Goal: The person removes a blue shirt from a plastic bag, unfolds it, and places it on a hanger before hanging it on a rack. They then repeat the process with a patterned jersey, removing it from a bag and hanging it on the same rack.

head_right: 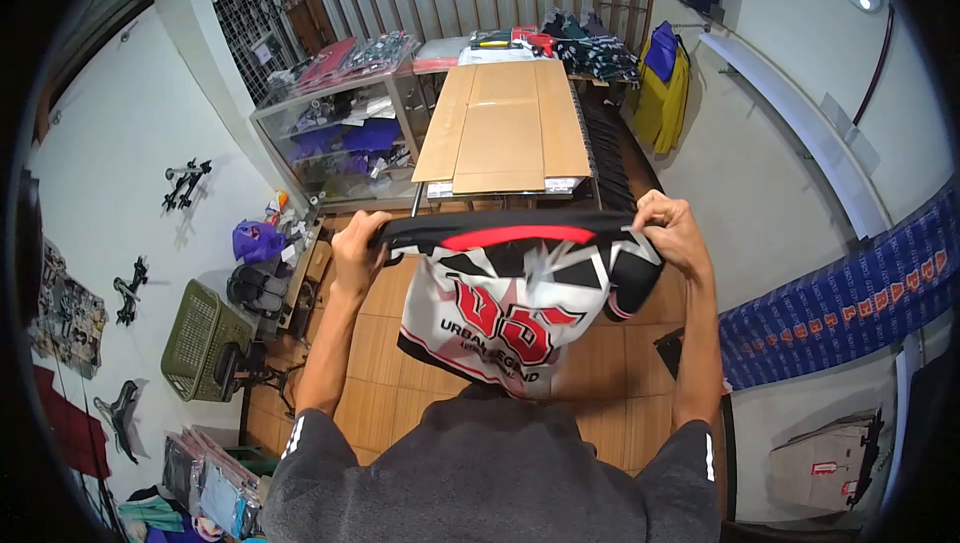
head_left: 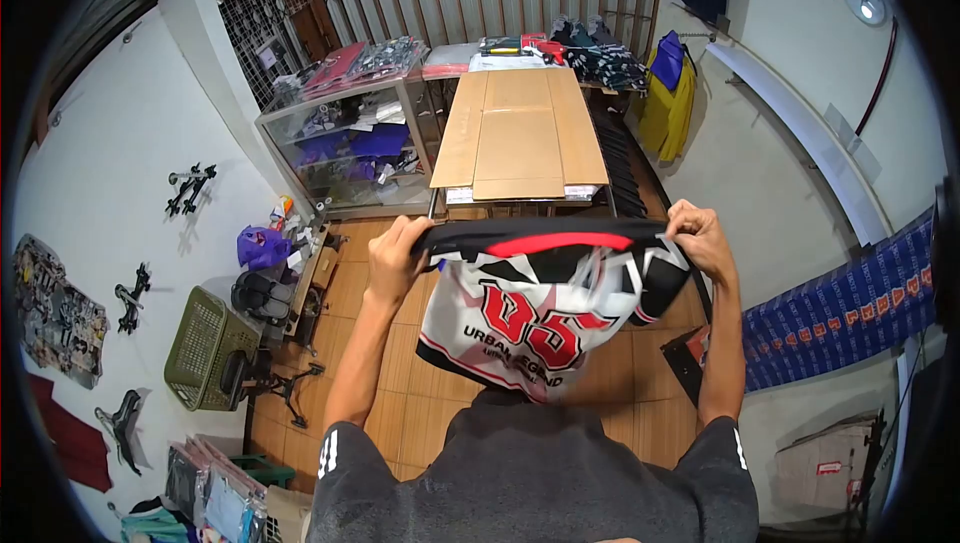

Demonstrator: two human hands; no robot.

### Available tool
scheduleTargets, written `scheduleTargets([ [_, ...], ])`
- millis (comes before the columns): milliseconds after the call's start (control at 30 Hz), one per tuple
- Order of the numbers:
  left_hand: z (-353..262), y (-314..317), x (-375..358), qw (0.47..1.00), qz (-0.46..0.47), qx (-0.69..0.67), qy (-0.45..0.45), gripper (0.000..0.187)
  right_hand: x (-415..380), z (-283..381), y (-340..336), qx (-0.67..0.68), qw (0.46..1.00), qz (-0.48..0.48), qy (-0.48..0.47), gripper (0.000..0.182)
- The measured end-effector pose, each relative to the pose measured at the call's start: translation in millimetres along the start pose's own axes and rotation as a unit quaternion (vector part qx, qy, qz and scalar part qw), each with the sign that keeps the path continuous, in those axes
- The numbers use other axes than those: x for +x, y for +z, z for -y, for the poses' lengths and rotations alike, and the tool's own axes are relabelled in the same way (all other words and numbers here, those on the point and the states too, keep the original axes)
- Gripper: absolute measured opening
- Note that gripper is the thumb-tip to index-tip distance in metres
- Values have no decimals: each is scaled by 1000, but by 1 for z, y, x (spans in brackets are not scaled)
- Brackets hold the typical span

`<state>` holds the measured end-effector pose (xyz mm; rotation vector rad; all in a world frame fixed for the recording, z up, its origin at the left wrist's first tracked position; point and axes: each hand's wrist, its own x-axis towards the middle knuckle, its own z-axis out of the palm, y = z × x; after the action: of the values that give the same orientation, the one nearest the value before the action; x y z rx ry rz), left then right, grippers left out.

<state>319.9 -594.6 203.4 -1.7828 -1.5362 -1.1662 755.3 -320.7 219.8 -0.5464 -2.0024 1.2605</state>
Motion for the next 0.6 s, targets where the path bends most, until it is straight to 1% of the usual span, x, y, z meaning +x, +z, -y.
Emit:
scheduleTargets([
  [33, 3, 4, 0, 999, 35, 17, -32, 37, -1, 5, 7, 0, 999, -42, 14, 17],
  [100, 11, 11, 1, 997, 36, 21, -67, 30, 1, 18, 21, 1, 991, -130, 33, 18],
  [133, 13, 12, 0, 995, 42, 23, -86, 27, 1, 16, 26, -41, 985, -165, -6, 7],
  [200, 16, 13, 6, 994, 28, 7, -107, 21, -2, 24, 24, -217, 962, -169, 10, 2],
  [233, 15, 13, 11, 993, 22, -3, -119, 18, -5, 28, 23, -303, 938, -167, 20, 6],
  [267, 14, 12, 16, 991, 22, -1, -135, 14, -6, 30, 24, -353, 917, -180, -40, 22],
  [300, 15, 13, 20, 989, 12, -17, -144, 13, -5, 29, 21, -361, 909, -202, -43, 25],
  [367, 20, 14, 25, 989, -5, -3, -148, 13, -3, 27, 17, -378, 892, -243, -50, 30],
  [400, 22, 15, 26, 990, -21, 3, -142, 12, -2, 25, 16, -371, 893, -248, -56, 30],
  [500, 28, 15, 25, 986, 6, -1, -168, 13, 2, 20, 8, -352, 896, -261, -76, 27],
  [533, 30, 16, 26, 988, -21, -1, -155, 10, 3, 18, 7, -357, 892, -263, -87, 26],
  [600, 34, 8, 29, 979, 18, 10, -201, 13, 9, 18, 6, -360, 883, -287, -94, 26],
])
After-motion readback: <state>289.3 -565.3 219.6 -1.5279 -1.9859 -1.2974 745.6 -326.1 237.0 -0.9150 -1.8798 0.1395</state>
